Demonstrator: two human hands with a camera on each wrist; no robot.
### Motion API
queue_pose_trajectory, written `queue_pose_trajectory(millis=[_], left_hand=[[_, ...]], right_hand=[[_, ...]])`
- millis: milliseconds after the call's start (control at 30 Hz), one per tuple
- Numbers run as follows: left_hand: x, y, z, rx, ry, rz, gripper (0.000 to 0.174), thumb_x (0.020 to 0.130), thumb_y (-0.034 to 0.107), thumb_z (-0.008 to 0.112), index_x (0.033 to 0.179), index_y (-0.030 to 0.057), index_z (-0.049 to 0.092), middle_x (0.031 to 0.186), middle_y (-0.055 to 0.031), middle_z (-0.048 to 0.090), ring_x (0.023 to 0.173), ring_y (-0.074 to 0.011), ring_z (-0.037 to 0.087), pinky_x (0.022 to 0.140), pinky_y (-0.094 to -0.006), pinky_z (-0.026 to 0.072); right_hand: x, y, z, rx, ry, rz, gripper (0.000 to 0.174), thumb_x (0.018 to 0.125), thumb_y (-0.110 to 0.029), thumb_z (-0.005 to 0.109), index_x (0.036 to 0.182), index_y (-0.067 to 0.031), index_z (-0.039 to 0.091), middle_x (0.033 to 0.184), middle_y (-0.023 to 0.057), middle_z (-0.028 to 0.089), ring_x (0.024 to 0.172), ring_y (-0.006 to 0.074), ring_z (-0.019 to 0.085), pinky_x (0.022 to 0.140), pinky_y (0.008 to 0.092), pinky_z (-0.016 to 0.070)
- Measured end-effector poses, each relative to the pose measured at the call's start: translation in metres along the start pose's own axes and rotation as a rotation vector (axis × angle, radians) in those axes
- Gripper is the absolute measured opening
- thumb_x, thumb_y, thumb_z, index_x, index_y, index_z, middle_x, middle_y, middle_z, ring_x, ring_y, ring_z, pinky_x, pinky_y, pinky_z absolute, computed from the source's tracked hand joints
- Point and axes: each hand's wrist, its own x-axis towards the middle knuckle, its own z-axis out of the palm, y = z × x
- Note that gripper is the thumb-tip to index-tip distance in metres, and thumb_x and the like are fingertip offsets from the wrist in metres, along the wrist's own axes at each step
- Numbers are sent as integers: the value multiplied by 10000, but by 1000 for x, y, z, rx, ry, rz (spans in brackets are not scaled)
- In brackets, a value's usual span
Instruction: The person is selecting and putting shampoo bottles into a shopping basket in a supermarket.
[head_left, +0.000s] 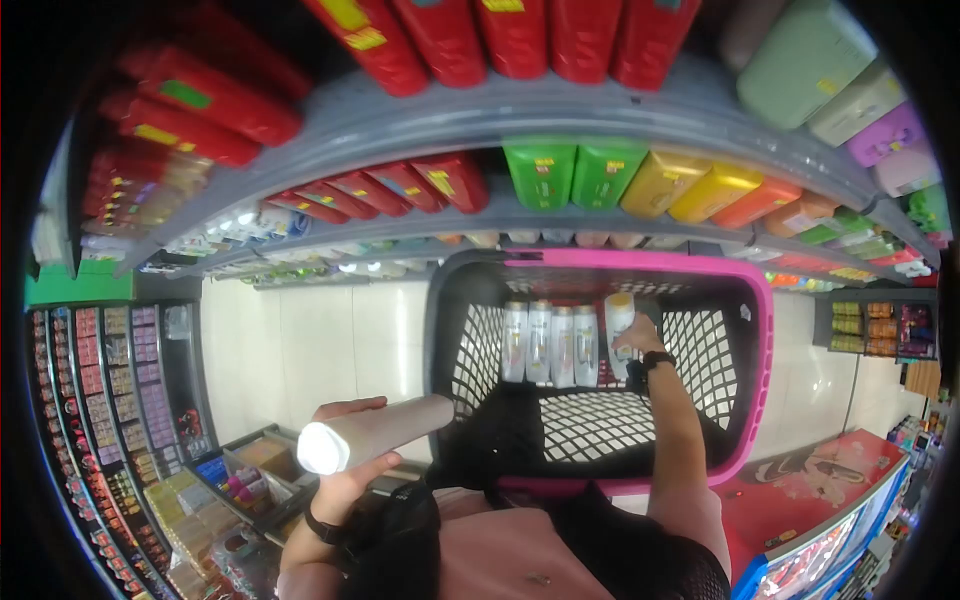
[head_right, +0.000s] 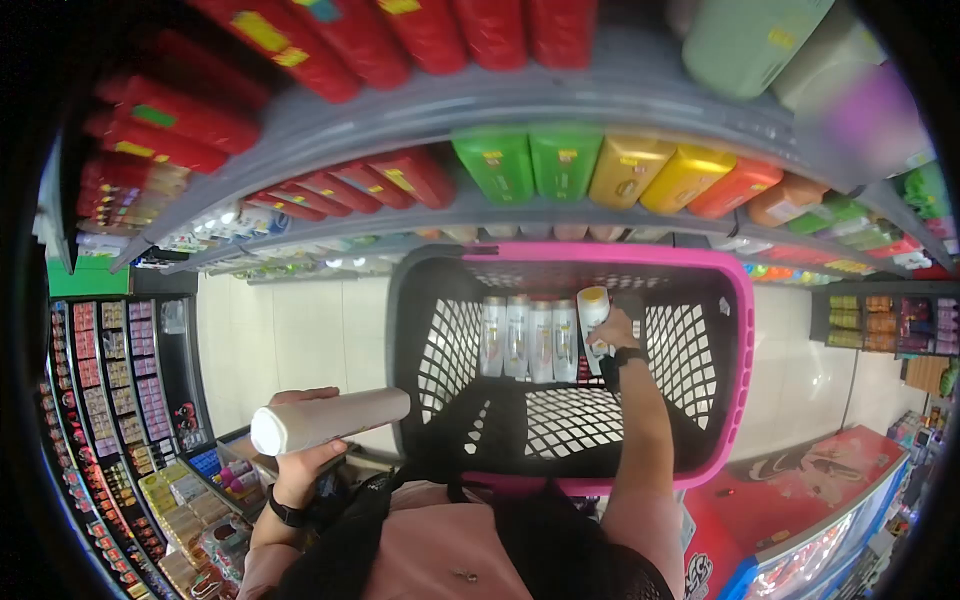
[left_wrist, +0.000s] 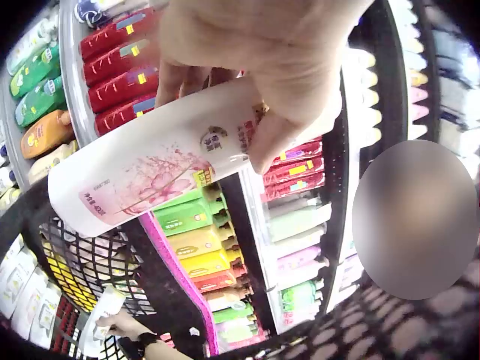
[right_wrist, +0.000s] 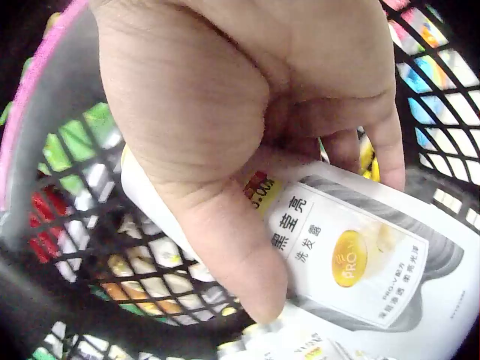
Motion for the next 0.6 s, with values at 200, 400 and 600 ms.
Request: queue_pose_trajectory(millis=[200,400,600], left_hand=[[-38,-6,-76,-70,76,134,614,601,78,857,1100,-14,512,1104,-150,619,1000,-221,599,861,-335,493],[-70,-55,-161,-151,135,147,529,606,126,874,1049,-2,614,1056,-100,668,944,-169,633,850,-322,510],[-117,-105,-285,-218,207,169,492,593,71,865,1020,5,629,1004,-96,678,918,-164,634,831,-322,508]], right_hand=[[-129,-130,-31,-256,32,-608,571,432,-142,810,962,-25,630,892,173,659,844,344,640,759,386,508],[-326,-276,-4,38,180,-725,459,508,-85,804,922,-52,608,904,127,656,867,295,634,782,361,495],[-417,-379,132,95,597,-1196,562,500,-226,832,959,-65,549,953,130,633,903,332,594,818,417,464]])
